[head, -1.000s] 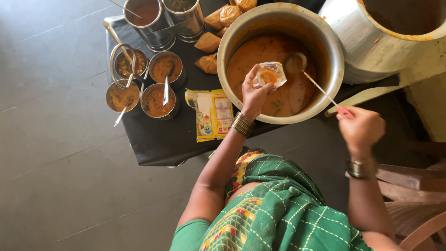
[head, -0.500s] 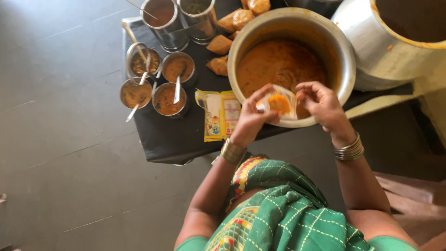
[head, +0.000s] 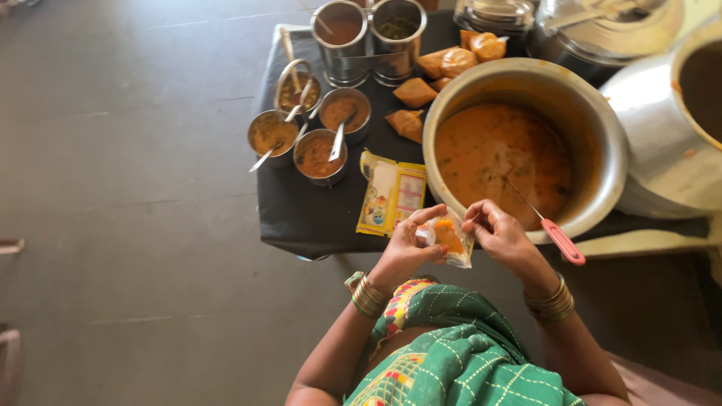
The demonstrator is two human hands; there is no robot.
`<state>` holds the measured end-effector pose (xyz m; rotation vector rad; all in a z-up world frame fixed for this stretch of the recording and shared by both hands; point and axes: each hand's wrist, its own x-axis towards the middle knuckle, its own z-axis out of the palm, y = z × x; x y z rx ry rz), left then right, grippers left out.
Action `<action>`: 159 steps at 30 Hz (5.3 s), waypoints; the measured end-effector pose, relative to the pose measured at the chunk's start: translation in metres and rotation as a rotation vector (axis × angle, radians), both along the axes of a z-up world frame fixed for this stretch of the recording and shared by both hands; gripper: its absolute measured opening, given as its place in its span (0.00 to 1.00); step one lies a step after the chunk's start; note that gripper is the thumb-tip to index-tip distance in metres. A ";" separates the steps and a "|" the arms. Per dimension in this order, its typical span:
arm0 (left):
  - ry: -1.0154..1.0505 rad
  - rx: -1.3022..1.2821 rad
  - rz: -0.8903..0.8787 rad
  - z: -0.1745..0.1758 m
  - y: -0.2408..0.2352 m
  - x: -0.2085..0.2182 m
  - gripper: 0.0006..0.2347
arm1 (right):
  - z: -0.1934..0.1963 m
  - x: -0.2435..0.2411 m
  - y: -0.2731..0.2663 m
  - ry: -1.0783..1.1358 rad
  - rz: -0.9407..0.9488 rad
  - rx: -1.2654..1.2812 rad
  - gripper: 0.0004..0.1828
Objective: The person scoops a thick orange curry from a large metal pot into small plastic bags using a ladle. They then twist and tie each filled bag by hand and place it on the table. The process is repeated multiple times throughout the clip.
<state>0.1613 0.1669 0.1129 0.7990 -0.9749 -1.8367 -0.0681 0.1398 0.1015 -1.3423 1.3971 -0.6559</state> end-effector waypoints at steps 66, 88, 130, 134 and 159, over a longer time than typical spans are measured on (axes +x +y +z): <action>-1.101 -0.682 0.757 -0.024 0.017 0.125 0.04 | -0.062 0.145 -0.063 0.050 0.708 -1.073 0.08; -0.730 -0.426 0.456 -0.025 0.026 0.153 0.02 | -0.073 0.148 -0.068 -0.567 0.454 0.213 0.13; 0.243 0.010 0.423 -0.154 0.064 0.107 0.09 | -0.083 0.143 -0.027 -0.238 0.451 0.040 0.23; 0.026 -0.125 0.405 -0.132 0.063 0.112 0.08 | -0.073 0.139 -0.032 -0.467 0.466 0.283 0.24; -0.102 0.181 0.285 -0.112 0.052 0.115 0.08 | 0.028 0.166 0.003 -0.099 0.826 -1.028 0.14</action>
